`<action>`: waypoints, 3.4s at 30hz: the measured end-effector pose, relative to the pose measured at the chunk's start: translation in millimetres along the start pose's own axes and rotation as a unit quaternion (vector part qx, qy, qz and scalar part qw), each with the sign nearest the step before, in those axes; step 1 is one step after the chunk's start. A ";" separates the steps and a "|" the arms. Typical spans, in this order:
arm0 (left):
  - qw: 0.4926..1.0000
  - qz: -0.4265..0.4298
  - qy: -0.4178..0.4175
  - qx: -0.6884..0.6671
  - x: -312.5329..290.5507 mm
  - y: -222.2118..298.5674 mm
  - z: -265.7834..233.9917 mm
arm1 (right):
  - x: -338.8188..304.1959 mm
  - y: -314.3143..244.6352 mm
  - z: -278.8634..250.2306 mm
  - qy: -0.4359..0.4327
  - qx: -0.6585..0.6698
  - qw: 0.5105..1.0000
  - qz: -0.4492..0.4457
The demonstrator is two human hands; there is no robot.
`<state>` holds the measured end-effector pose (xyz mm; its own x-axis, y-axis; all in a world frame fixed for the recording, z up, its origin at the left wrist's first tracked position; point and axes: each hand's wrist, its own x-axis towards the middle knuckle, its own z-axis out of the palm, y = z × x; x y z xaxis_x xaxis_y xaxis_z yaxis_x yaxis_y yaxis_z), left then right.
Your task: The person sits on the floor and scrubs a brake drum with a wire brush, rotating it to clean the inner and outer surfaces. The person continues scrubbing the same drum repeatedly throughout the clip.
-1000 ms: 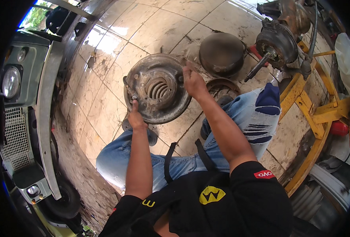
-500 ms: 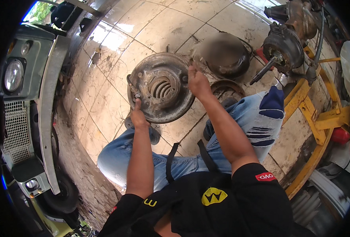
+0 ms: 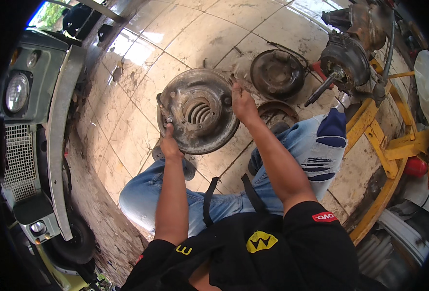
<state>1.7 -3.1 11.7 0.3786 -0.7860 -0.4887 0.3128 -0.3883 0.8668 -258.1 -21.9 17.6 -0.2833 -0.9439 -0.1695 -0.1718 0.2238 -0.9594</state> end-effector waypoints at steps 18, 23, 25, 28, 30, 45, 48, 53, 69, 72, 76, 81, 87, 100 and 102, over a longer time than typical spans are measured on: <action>0.999 0.001 -0.033 -0.004 17.7 -5.5 -12.6 | 4.8 3.8 -3.7 -0.029 0.053 0.997 -0.047; 0.998 0.004 -0.059 -0.033 14.9 -1.4 -11.4 | 2.5 4.0 0.3 0.005 0.008 1.000 0.002; 0.999 0.014 -0.046 -0.004 14.6 -1.5 -9.2 | 0.7 -2.3 -2.1 -0.023 0.058 0.995 -0.077; 0.998 0.022 -0.063 -0.008 14.8 0.4 -6.8 | 2.7 2.7 0.7 0.020 -0.009 0.999 -0.034; 0.997 0.037 -0.065 0.004 23.9 -2.6 -19.0 | -5.3 -21.5 0.1 -0.015 0.000 0.998 -0.054; 0.995 0.012 -0.092 0.047 36.0 8.9 -21.1 | -0.8 -20.0 -2.1 -0.046 0.052 0.997 -0.016; 0.994 0.011 -0.100 0.030 33.5 13.5 -14.7 | 3.4 -11.2 -3.5 -0.032 0.024 0.999 -0.012; 0.994 0.025 -0.100 0.041 31.4 14.5 -16.2 | 3.5 -14.0 -2.2 -0.042 0.042 0.997 -0.041; 0.997 0.039 -0.049 0.054 8.6 26.3 -3.3 | 3.1 -8.8 3.9 0.007 -0.030 0.999 -0.007; 1.000 0.005 -0.030 -0.001 7.3 15.2 -20.2 | 4.1 -3.1 5.3 0.006 -0.058 0.998 0.004; 0.999 0.019 -0.019 -0.046 -20.2 -9.7 -18.3 | -0.2 -8.6 2.8 -0.021 -0.067 0.997 0.037; 0.997 0.063 -0.030 0.036 -27.2 -5.7 -13.0 | -12.7 -21.3 2.7 -0.001 -0.097 0.994 0.039; 0.998 0.028 -0.012 0.062 -9.1 20.8 -20.6 | -24.2 -14.9 -4.4 -0.036 -0.107 0.992 0.051; 0.998 0.031 -0.024 0.051 -6.7 -2.7 -29.6 | -7.2 -3.5 2.9 0.000 -0.029 0.999 0.018; 0.998 -0.012 -0.006 0.056 2.2 -9.2 -39.1 | -13.9 -8.5 6.5 0.003 -0.015 1.000 -0.016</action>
<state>33.8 17.5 -1.2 0.3622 -0.7811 -0.5087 0.2217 -0.4579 0.8609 -246.6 -12.3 26.6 -0.2822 -0.9494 -0.1380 -0.2092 0.2013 -0.9569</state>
